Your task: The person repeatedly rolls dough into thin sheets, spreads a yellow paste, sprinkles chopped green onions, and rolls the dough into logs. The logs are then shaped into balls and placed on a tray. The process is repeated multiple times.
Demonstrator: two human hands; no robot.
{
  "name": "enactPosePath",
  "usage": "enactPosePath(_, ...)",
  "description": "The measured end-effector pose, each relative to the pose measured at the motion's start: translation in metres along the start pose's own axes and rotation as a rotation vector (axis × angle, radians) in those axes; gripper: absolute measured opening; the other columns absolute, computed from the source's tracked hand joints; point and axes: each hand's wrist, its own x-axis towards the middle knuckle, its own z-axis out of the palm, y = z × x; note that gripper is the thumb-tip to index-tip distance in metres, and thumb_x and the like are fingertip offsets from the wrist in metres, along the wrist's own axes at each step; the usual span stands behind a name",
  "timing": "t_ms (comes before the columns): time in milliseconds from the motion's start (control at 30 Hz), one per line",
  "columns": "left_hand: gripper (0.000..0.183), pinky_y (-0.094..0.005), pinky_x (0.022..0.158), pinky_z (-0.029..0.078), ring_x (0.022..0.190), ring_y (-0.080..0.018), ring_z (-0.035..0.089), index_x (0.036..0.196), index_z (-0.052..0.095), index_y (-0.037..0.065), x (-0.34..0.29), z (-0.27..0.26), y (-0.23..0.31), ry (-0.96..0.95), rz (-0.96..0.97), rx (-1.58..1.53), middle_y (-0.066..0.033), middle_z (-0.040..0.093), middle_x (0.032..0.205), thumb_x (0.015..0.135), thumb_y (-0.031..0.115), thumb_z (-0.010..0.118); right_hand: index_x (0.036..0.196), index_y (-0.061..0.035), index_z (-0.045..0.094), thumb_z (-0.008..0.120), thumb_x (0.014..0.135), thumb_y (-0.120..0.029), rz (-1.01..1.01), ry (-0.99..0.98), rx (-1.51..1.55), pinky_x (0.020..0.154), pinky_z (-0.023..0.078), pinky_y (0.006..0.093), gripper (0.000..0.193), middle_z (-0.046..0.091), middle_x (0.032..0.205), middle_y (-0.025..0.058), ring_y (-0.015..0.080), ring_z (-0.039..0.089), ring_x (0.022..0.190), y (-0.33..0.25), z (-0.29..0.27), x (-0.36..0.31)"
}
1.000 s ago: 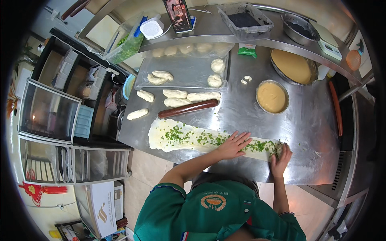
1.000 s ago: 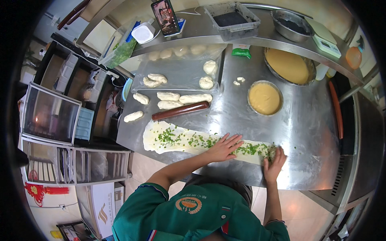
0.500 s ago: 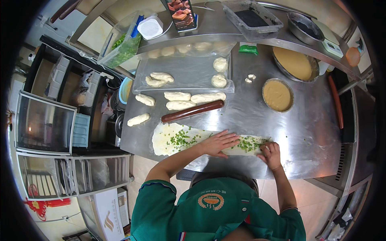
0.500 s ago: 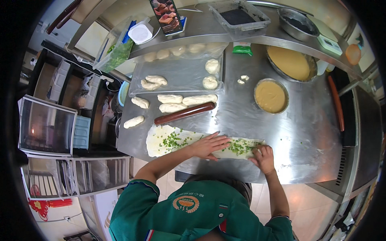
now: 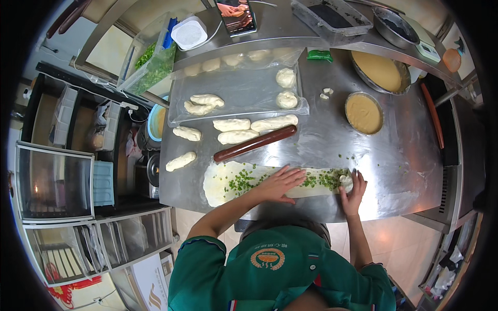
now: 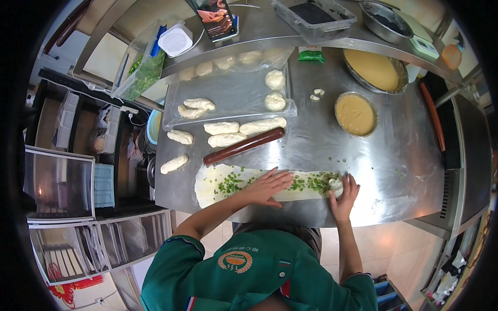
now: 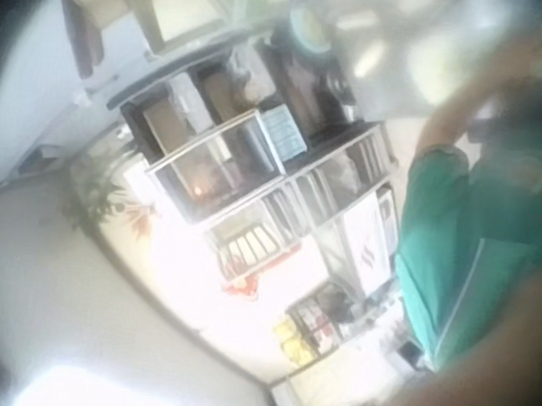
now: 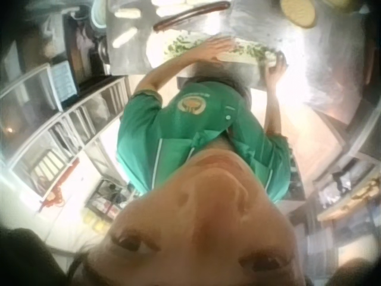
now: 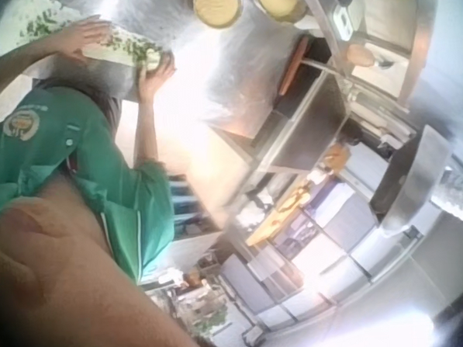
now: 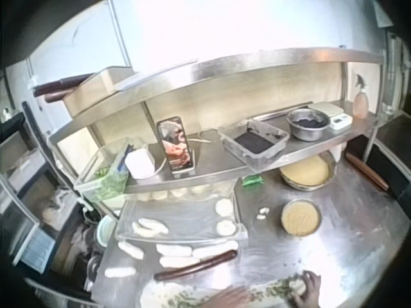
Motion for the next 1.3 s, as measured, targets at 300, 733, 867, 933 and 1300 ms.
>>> enactPosePath(300,0.096,-0.0509,0.125,0.024,0.152,-0.0374,0.03,0.16,0.028,0.005,-0.14,-0.037,-0.057,0.186,-0.412,-0.16,-0.0198,0.027,0.166,0.085,0.042,0.076,0.145,-0.0069,0.051,0.087,0.074,-0.026,-0.115,-0.12,0.04,0.118,0.031,0.0575,0.082,0.042,0.155,0.0227,0.0451,0.042,0.141,-0.059,0.054,-0.009)
enactPosePath(733,0.098,-0.0546,0.125,0.019,0.153,-0.034,0.028,0.159,0.031,0.006,-0.104,-0.017,-0.064,0.207,-0.225,-0.049,-0.0187,0.026,0.167,0.085,0.053,0.074,0.094,-0.0081,0.068,0.078,0.075,-0.015,-0.291,0.093,-0.142,0.068,0.056,0.0389,0.023,0.061,0.089,0.0096,0.0315,0.064,0.079,-0.098,0.086,0.021)
enactPosePath(867,0.098,-0.0545,0.126,0.016,0.156,-0.03,0.024,0.159,0.032,0.007,-0.066,-0.004,-0.041,0.174,-0.098,0.049,-0.0159,0.026,0.167,0.085,0.06,0.069,0.124,-0.0092,0.064,0.084,0.073,-0.03,-0.329,-0.202,-0.285,0.11,0.04,0.0599,0.059,0.053,0.139,0.0189,0.0415,0.052,0.129,-0.102,0.095,0.001)
enactPosePath(933,0.098,-0.054,0.126,0.015,0.156,-0.0287,0.023,0.16,0.032,0.008,-0.066,-0.005,-0.035,0.152,-0.035,0.046,-0.0148,0.027,0.168,0.085,0.061,0.068,0.138,-0.0086,0.056,0.085,0.075,-0.04,-0.277,-0.277,-0.03,0.12,0.016,0.0672,0.077,0.036,0.156,0.0244,0.0463,0.033,0.147,-0.1,0.102,-0.005)
enactPosePath(1300,0.103,-0.0588,0.125,0.015,0.154,-0.0364,0.026,0.161,0.031,0.011,-0.195,-0.015,-0.059,0.109,-0.445,0.039,-0.0175,0.023,0.168,0.078,0.051,0.078,0.117,-0.0103,0.066,0.079,0.078,-0.024,-0.676,-0.425,0.017,0.102,0.047,0.054,0.043,0.062,0.118,0.0136,0.0372,0.058,0.114,-0.108,0.15,0.023)
